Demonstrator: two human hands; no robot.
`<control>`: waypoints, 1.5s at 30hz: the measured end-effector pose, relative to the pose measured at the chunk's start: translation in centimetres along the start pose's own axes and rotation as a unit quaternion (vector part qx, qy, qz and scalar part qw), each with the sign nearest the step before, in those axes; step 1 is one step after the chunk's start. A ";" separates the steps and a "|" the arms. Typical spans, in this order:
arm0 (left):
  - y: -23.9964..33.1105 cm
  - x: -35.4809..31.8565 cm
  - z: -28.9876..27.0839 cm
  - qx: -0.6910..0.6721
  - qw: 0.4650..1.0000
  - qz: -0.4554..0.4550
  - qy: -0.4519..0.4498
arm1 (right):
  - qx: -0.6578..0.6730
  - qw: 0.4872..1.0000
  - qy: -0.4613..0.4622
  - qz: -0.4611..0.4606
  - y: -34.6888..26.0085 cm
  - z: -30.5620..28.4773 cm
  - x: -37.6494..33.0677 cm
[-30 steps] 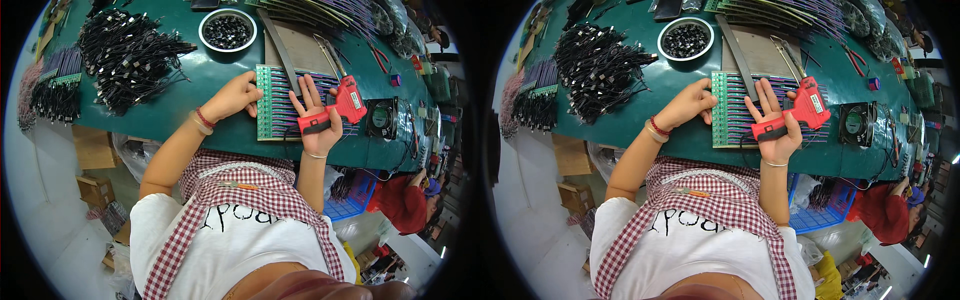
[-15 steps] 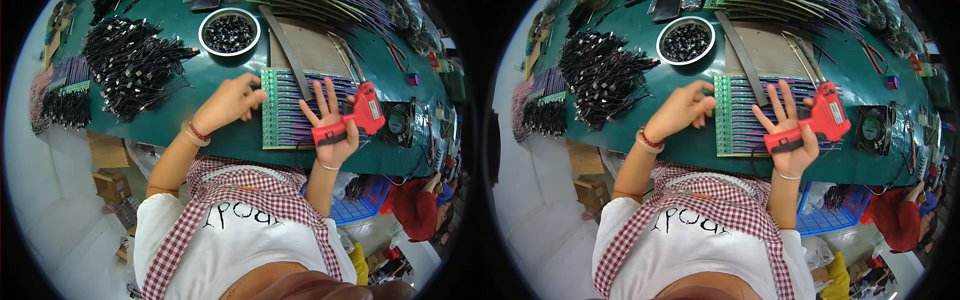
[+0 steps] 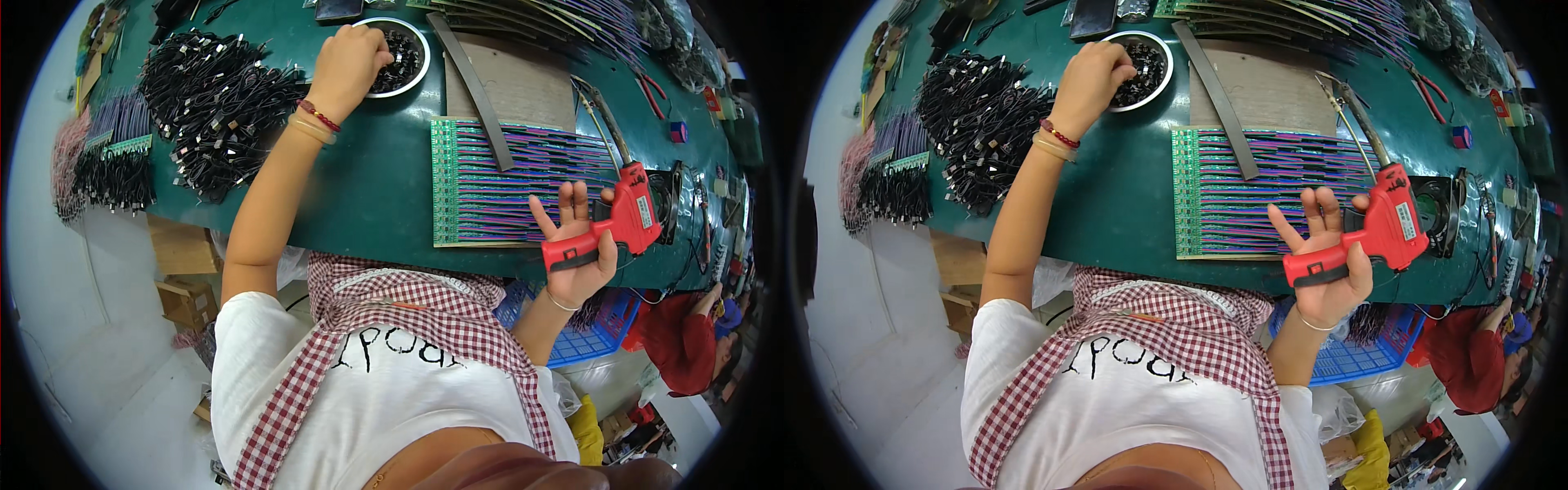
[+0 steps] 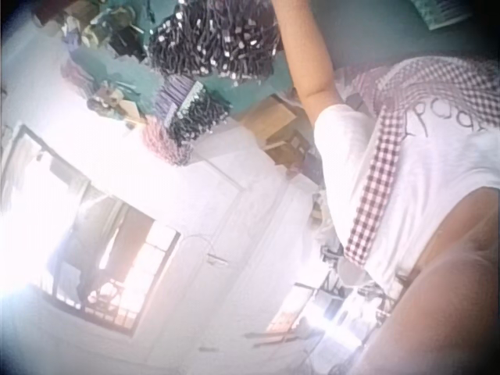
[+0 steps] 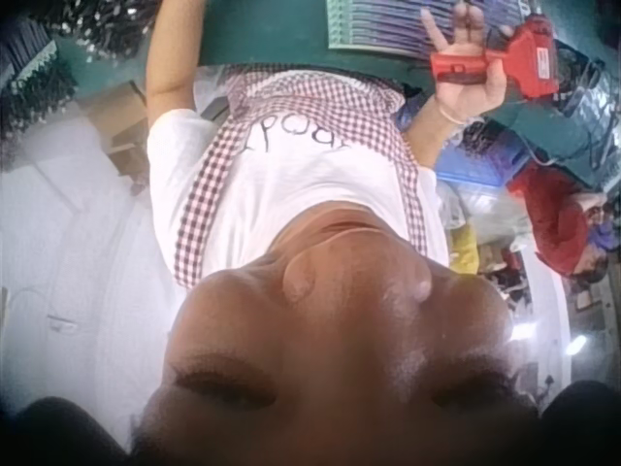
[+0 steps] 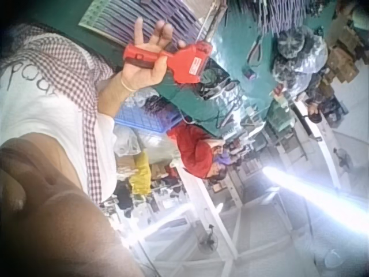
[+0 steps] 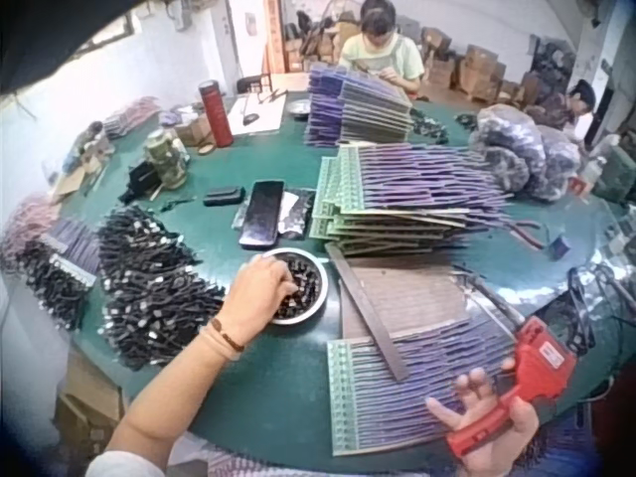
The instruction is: The person picks small components from a dish by hand, positions them onto circuit board strips, and solders them using a soldering gun.
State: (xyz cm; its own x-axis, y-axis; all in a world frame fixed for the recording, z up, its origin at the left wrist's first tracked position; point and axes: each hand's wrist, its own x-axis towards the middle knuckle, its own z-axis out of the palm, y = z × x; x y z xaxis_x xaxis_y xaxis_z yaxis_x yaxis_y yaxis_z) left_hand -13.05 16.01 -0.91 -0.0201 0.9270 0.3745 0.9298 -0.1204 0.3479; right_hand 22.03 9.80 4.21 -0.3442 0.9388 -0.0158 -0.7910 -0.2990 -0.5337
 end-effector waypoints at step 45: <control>4.8 -3.4 -0.3 -0.542 0.707 -0.277 -0.360 | -0.392 0.910 0.118 0.061 2.4 2.8 -1.1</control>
State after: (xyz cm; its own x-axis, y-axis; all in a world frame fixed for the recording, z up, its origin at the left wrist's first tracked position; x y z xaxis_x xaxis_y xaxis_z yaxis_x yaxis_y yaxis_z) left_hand -8.61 12.12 -0.22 0.2837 0.8326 -0.4756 0.0162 0.4918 0.8706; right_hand 19.10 7.61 5.34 -0.2146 0.9448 -0.2474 -0.1180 -0.2766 -0.9537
